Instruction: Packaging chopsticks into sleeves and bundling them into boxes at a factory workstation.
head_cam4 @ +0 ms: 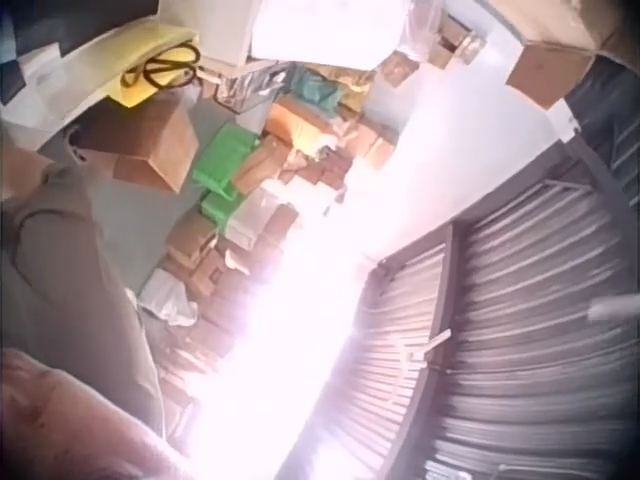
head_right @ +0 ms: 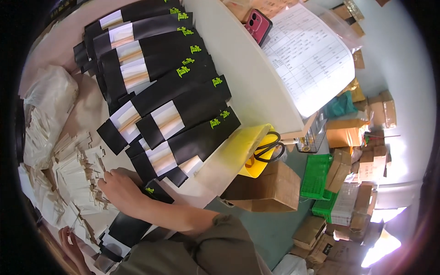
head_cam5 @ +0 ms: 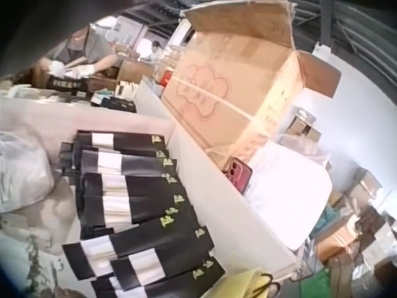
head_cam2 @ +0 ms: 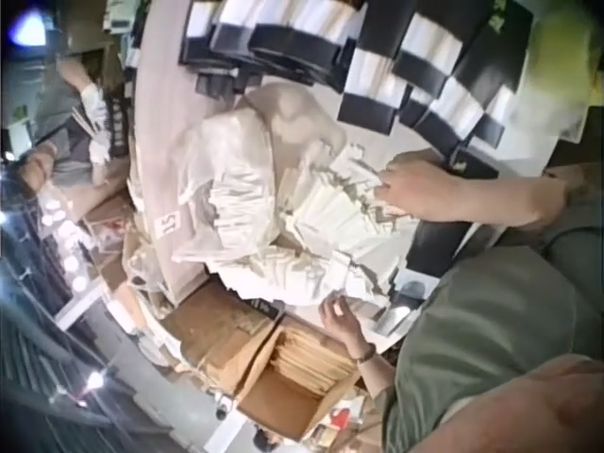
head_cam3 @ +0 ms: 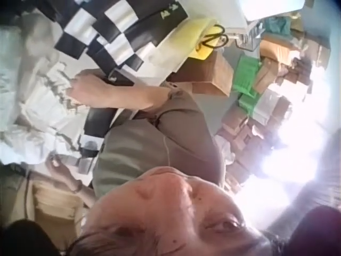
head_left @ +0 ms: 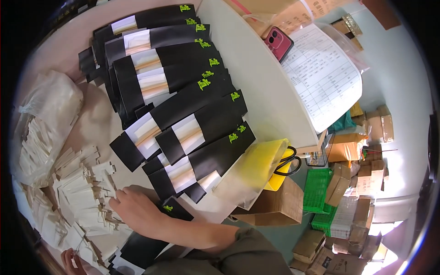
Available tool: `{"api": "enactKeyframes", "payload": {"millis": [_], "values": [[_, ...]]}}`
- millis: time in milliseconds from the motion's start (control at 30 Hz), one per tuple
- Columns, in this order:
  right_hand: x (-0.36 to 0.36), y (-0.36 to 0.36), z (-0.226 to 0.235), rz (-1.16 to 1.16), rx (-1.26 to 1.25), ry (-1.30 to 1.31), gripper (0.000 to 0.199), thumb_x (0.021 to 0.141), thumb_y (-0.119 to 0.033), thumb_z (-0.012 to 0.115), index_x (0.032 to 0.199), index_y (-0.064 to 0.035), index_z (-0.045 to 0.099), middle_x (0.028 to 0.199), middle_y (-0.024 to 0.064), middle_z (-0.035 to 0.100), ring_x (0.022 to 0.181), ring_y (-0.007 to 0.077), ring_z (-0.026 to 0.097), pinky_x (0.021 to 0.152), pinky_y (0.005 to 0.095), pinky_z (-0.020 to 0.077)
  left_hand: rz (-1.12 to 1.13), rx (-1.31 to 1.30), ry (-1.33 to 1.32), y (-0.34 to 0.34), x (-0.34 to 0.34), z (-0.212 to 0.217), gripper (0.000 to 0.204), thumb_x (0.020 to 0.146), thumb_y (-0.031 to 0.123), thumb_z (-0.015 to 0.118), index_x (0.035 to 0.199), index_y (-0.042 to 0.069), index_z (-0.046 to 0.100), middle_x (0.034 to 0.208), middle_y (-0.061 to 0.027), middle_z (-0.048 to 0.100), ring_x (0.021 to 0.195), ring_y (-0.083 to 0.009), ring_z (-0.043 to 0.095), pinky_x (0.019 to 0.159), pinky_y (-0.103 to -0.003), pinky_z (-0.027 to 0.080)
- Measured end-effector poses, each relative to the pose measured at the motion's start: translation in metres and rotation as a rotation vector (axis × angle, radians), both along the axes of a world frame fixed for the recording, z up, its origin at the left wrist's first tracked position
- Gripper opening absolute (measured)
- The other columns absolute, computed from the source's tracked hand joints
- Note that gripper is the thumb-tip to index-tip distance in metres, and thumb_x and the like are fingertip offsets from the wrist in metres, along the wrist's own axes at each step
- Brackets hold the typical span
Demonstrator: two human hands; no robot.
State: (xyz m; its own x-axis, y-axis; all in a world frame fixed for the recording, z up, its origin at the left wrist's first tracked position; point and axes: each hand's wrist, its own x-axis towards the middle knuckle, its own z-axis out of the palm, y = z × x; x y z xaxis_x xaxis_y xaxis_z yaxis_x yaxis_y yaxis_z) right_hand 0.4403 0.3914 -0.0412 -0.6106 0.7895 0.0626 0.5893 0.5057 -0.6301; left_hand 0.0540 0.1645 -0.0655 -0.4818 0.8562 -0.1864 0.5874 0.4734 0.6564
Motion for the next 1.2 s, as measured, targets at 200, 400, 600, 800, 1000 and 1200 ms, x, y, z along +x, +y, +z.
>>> {"api": "enactKeyframes", "payload": {"millis": [200,400,600,800,1000,1200], "values": [[0.001,-0.001,0.002,0.037,-0.04,0.045,0.022,0.077,-0.005,0.059,0.097,0.0023,0.056,0.089,0.0144,0.057,0.088,0.0288,0.059,0.074,0.0367,0.0511,0.031,-0.02,-0.01,-0.023,-0.026,-0.001,0.025,0.097,0.004,0.045,0.113,-0.001,0.063,0.123,-0.0072,0.051,0.121,-0.0158,0.049,0.103,-0.028,0.041],[0.0,-0.002,0.003,0.022,-0.085,0.175,0.021,0.082,-0.007,0.06,0.099,0.0033,0.053,0.084,0.0148,0.06,0.083,0.0304,0.061,0.072,0.0386,0.0506,-0.283,0.245,0.554,0.048,0.067,0.077,0.022,0.086,-0.008,0.066,0.107,-0.001,0.069,0.102,-0.011,0.069,0.091,-0.0214,0.067,0.084,-0.031,0.057],[0.003,0.003,0.0,0.03,-0.075,0.242,0.015,0.085,-0.006,0.058,0.096,0.0013,0.052,0.083,0.016,0.06,0.083,0.0326,0.062,0.072,0.0404,0.0507,-0.114,0.277,0.539,0.044,0.06,0.069,0.019,0.087,-0.009,0.065,0.106,-0.005,0.067,0.101,-0.0139,0.068,0.089,-0.021,0.066,0.081,-0.031,0.056],[0.004,0.003,-0.004,0.031,-0.118,0.242,0.02,0.086,-0.005,0.056,0.105,0.0033,0.054,0.091,0.0176,0.061,0.089,0.0339,0.061,0.076,0.0413,0.051,0.029,0.326,0.279,0.018,0.013,0.04,0.018,0.092,-0.001,0.058,0.108,-0.004,0.065,0.109,-0.0115,0.063,0.1,-0.0196,0.061,0.088,-0.03,0.05],[0.006,-0.004,-0.012,0.014,-0.082,0.253,0.03,0.083,-0.002,0.054,0.113,0.0029,0.056,0.094,0.0171,0.062,0.091,0.0347,0.061,0.078,0.0425,0.0508,0.023,0.301,-0.211,-0.002,0.06,0.094,0.017,0.092,0.004,0.063,0.106,-0.006,0.066,0.096,-0.0125,0.068,0.086,-0.0192,0.064,0.07,-0.029,0.053],[-0.003,0.003,-0.006,0.108,-0.087,0.132,0.019,0.086,-0.017,0.052,0.096,-0.0043,0.062,0.091,0.0181,0.064,0.087,0.0362,0.063,0.076,0.0474,0.0504,0.179,0.161,-0.178,-0.113,0.086,-0.012,0.011,0.083,-0.004,0.062,0.093,-0.003,0.063,0.098,-0.0154,0.064,0.089,-0.0247,0.062,0.079,-0.035,0.05]]}}
